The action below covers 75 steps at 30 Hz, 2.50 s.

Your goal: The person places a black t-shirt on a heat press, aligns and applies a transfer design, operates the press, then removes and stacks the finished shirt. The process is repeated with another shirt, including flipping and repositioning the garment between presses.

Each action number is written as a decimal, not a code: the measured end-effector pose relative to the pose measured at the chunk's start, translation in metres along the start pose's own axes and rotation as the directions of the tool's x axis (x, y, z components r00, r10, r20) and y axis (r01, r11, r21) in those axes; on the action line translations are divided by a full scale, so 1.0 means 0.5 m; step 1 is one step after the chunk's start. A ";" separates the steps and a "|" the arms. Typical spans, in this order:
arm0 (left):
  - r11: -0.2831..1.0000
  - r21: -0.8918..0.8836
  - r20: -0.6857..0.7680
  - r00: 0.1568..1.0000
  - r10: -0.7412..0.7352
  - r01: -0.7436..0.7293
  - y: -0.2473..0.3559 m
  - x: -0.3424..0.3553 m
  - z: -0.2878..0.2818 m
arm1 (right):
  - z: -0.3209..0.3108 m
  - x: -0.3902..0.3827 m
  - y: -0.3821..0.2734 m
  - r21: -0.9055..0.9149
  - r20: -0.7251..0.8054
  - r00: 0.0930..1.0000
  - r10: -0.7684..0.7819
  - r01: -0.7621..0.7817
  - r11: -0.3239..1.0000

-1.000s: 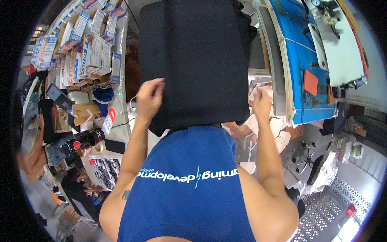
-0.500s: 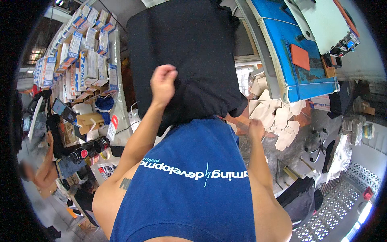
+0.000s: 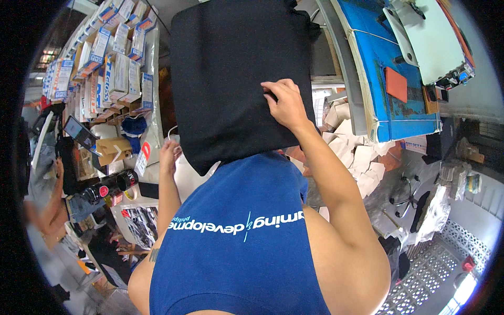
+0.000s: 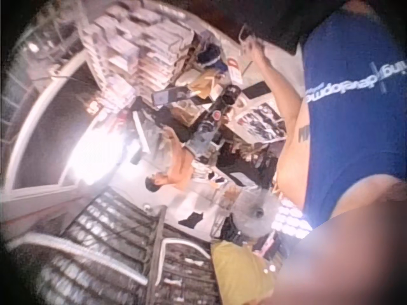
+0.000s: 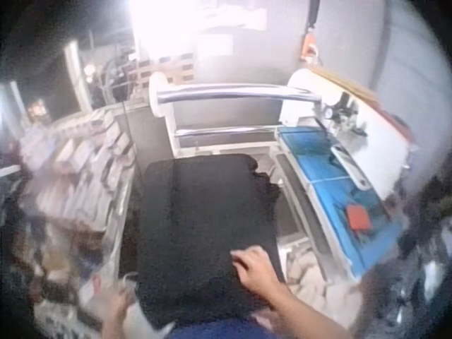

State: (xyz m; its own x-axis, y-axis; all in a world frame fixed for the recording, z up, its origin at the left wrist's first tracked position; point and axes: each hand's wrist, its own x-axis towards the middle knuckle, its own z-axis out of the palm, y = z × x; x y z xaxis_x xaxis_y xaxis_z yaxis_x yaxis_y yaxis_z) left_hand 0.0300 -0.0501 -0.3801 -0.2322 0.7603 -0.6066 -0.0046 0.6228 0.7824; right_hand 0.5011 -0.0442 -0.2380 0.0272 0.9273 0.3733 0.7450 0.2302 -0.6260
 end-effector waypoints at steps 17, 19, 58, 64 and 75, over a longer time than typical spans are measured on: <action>0.999 -0.029 0.147 0.989 0.025 -0.021 0.002 0.005 0.053 | -0.081 -0.154 0.067 -0.357 -0.220 0.968 0.123 -0.197 0.913; 0.995 -0.092 0.184 0.982 0.041 -0.024 0.019 0.004 0.083 | -0.008 -0.088 0.004 -0.267 -0.081 0.996 0.028 -0.049 0.962; 0.978 -0.187 0.355 0.935 -0.020 0.092 0.067 -0.070 -0.051 | -0.119 -0.211 0.235 -0.158 -0.172 0.474 0.864 -0.879 0.451; 0.982 -0.101 0.368 0.923 -0.113 0.161 0.032 -0.063 -0.035 | -0.033 0.048 0.059 -0.184 -0.103 0.993 0.054 -0.073 0.980; 0.980 -0.116 0.285 0.950 -0.126 0.165 -0.035 -0.080 -0.028 | 0.051 0.157 0.090 0.064 -0.256 0.958 0.126 -0.114 0.991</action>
State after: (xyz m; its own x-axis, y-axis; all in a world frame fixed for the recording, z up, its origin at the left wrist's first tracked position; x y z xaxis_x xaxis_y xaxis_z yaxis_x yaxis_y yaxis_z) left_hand 0.0259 -0.0937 -0.3676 0.0569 0.6964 -0.7154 -0.1552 0.7140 0.6827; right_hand 0.5196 0.0463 -0.2546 0.2906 0.8423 0.4540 0.6932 0.1417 -0.7067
